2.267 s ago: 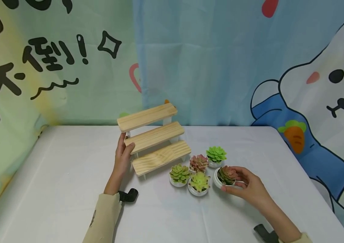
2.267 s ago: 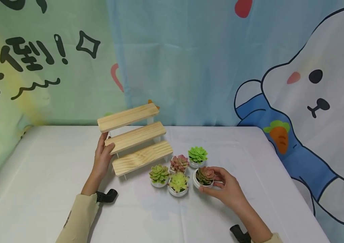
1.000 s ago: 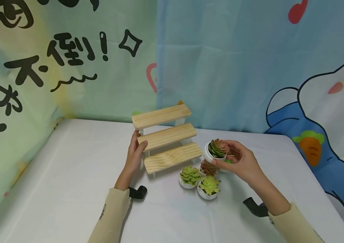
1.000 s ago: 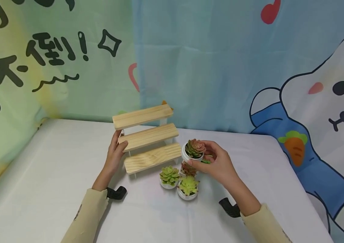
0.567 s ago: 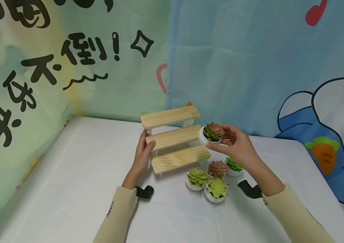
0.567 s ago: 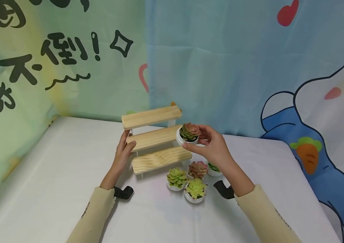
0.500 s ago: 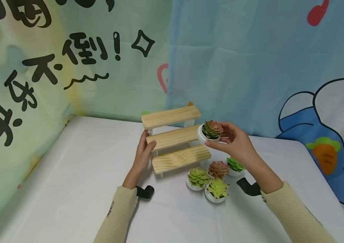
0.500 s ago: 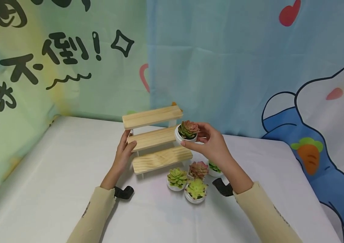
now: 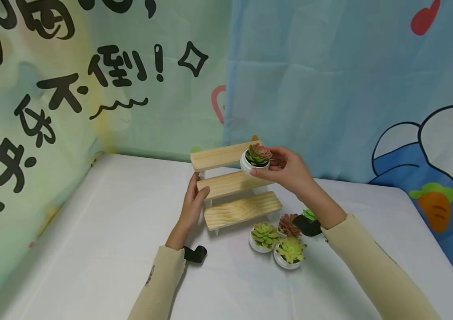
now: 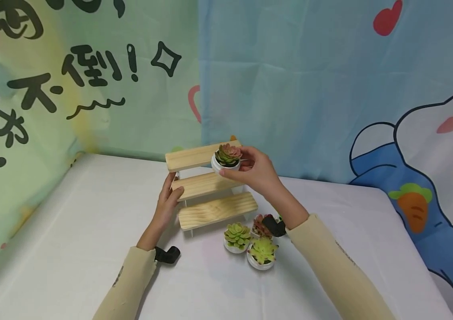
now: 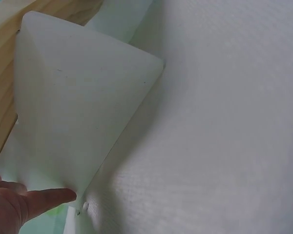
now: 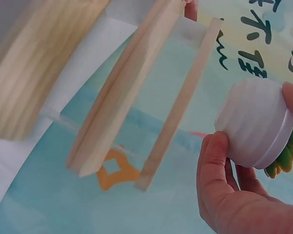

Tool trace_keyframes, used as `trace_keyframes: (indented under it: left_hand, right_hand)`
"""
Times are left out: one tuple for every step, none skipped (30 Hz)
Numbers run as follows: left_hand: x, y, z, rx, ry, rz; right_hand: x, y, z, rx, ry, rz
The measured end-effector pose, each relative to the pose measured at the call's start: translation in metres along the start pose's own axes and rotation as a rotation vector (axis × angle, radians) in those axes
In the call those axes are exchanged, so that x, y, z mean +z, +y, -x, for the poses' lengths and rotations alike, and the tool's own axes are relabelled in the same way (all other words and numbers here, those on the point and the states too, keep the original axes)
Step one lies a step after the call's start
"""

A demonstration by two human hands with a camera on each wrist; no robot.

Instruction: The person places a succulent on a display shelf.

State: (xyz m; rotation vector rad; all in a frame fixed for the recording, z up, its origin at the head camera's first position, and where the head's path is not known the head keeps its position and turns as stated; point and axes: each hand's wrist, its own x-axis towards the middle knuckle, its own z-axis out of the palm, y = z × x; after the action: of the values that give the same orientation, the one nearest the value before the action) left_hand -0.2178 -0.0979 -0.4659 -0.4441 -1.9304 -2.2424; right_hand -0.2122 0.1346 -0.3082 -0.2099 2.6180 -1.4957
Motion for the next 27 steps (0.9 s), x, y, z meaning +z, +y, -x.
trace_keyframes:
  left_hand:
    - [0.0,0.0,0.0,-0.001,0.001,-0.004]
    - [0.0,-0.001,0.001,-0.002,0.003,-0.011]
    - [0.0,-0.001,0.001,-0.001,0.005,-0.022]
    - [0.0,-0.001,0.001,-0.001,0.008,-0.032]
    - [0.0,-0.001,0.0,0.001,0.009,-0.04]
    - [0.0,-0.001,0.0,0.005,0.01,-0.043]
    - [0.0,-0.001,-0.001,0.009,0.01,-0.046]
    - [0.0,-0.001,-0.001,0.013,0.008,-0.049]
    - [0.0,-0.001,-0.001,0.016,0.006,-0.045]
    - [0.0,-0.001,-0.001,0.017,0.004,-0.036]
    - [-0.001,-0.001,-0.001,0.018,0.002,-0.028]
    - [-0.001,-0.001,0.0,0.015,-0.002,-0.023]
    - [-0.001,-0.001,-0.001,0.011,-0.002,-0.022]
    - [-0.001,0.0,-0.001,0.007,-0.006,-0.02]
    - [-0.001,0.0,-0.001,0.004,-0.007,-0.016]
    - [-0.001,0.0,-0.001,-0.002,-0.009,-0.016]
    - [-0.001,0.0,-0.001,-0.007,-0.011,-0.02]
    - [-0.001,0.0,-0.001,-0.01,-0.016,-0.023]
    - [-0.001,0.0,0.0,-0.014,-0.018,-0.026]
    - [-0.002,0.001,0.0,-0.016,-0.021,-0.026]
    - [-0.002,0.0,0.0,-0.018,-0.018,-0.03]
    - [-0.001,0.001,0.0,-0.023,-0.02,-0.035]
    - [-0.001,0.001,-0.001,-0.026,-0.021,-0.038]
    - [-0.001,0.001,-0.001,-0.029,-0.021,-0.038]
    - [-0.001,0.001,0.0,-0.035,-0.019,-0.039]
    - [0.0,0.001,0.0,-0.038,-0.017,-0.038]
    - [0.0,0.001,0.0,-0.041,-0.014,-0.037]
  right_hand:
    - [0.002,-0.001,-0.004,0.005,-0.005,-0.003]
    - [0.004,-0.002,-0.008,0.012,-0.009,-0.006]
    - [0.007,-0.003,-0.012,0.016,-0.012,-0.007]
    - [0.009,-0.004,-0.016,0.02,-0.016,-0.011]
    - [0.011,-0.005,-0.021,0.024,-0.02,-0.016]
    - [0.013,-0.006,-0.025,0.028,-0.024,-0.022]
    - [0.015,-0.007,-0.028,0.031,-0.029,-0.028]
    - [0.017,-0.008,-0.032,0.03,-0.033,-0.03]
    - [0.019,-0.008,-0.035,0.028,-0.039,-0.038]
    - [0.021,-0.008,-0.037,0.026,-0.045,-0.041]
    - [0.024,-0.009,-0.04,0.018,-0.05,-0.039]
    - [0.026,-0.009,-0.042,0.011,-0.055,-0.041]
    - [0.029,-0.01,-0.044,0.003,-0.058,-0.044]
    - [0.031,-0.011,-0.046,-0.004,-0.06,-0.043]
    - [0.033,-0.012,-0.048,-0.011,-0.062,-0.041]
    - [0.036,-0.014,-0.05,-0.015,-0.061,-0.035]
    - [0.038,-0.016,-0.053,-0.02,-0.061,-0.03]
    - [0.041,-0.018,-0.054,-0.018,-0.064,-0.029]
    - [0.043,-0.02,-0.056,-0.017,-0.065,-0.028]
    - [0.046,-0.022,-0.058,-0.013,-0.068,-0.027]
    - [0.048,-0.024,-0.06,-0.009,-0.069,-0.028]
    - [0.05,-0.026,-0.062,-0.004,-0.068,-0.029]
    - [0.052,-0.027,-0.063,0.0,-0.067,-0.029]
    - [0.054,-0.028,-0.064,0.004,-0.069,-0.025]
    - [0.056,-0.029,-0.066,0.009,-0.069,-0.018]
    - [0.058,-0.029,-0.067,0.011,-0.069,-0.009]
    - [0.06,-0.03,-0.068,0.009,-0.069,0.001]
